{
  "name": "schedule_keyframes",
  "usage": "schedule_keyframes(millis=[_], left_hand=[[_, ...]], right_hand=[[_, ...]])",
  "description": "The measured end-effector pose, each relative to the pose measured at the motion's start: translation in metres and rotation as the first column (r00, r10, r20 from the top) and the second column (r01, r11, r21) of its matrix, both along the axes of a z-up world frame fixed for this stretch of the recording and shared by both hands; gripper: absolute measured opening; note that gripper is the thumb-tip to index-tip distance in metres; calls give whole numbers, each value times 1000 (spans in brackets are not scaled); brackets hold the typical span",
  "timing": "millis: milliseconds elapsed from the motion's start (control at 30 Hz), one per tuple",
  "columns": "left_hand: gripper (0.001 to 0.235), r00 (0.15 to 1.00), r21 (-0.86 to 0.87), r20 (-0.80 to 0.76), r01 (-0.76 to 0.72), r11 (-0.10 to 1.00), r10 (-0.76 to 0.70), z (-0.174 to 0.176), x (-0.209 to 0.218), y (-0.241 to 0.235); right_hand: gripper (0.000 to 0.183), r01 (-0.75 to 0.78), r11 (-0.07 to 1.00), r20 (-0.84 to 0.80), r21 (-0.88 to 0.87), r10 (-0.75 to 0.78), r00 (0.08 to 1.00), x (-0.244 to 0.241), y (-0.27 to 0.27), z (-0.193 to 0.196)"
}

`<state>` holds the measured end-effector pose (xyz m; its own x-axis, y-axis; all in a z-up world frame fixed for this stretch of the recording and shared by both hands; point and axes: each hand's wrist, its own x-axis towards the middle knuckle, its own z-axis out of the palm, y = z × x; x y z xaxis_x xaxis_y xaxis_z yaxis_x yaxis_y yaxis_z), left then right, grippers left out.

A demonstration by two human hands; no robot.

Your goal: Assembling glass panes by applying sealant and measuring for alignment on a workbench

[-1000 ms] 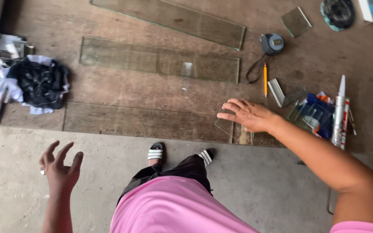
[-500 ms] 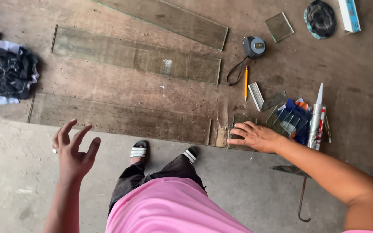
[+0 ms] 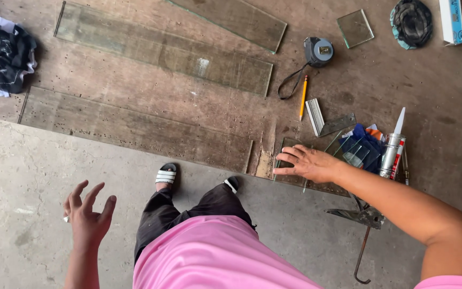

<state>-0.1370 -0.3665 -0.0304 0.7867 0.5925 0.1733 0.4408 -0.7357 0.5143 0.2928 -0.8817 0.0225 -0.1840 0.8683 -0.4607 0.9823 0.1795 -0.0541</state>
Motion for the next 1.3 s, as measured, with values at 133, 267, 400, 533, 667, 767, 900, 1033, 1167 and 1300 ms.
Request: schedule_keyframes(millis=[133, 267, 400, 533, 667, 767, 900, 1033, 1167, 1300], left_hand=[[40, 999, -42, -33, -24, 999, 22, -1, -3, -6], [44, 999, -24, -33, -26, 999, 25, 2, 5, -3], [44, 1000, 12, 9, 27, 1000, -27, 11, 21, 4], [45, 1000, -27, -2, -6, 1000, 6, 17, 35, 6], [48, 996, 31, 64, 52, 998, -54, 38, 58, 11], [57, 987, 62, 106, 112, 992, -118, 66, 89, 22], [82, 927, 109, 207, 295, 949, -312, 110, 189, 53], [108, 851, 66, -22, 525, 849, -524, 99, 309, 116], [144, 700, 153, -455, 671, 726, -551, 78, 403, 169], [150, 547, 154, -582, 801, 579, -602, 62, 444, 206]], right_hand=[[121, -10, 999, 26, 48, 9, 1000, 0, -4, 0], [125, 30, 999, 29, 16, -30, 999, -4, -4, 5], [121, 3, 994, 23, 113, -5, 1000, -4, -5, -2], [125, 23, 999, 14, 47, -24, 1000, -6, -5, 6], [122, 102, 981, 42, -163, -96, 994, -9, 24, 45], [124, 306, 931, -33, -199, -318, 947, -2, 45, 70], [109, 750, 658, -196, 67, -728, 657, 42, 132, 78], [124, 788, 586, -137, 191, -779, 612, 97, 222, 29], [145, 875, 483, -94, -4, -872, 481, 118, 277, 30], [147, 879, 473, -73, -56, -880, 469, 119, 297, 40]])
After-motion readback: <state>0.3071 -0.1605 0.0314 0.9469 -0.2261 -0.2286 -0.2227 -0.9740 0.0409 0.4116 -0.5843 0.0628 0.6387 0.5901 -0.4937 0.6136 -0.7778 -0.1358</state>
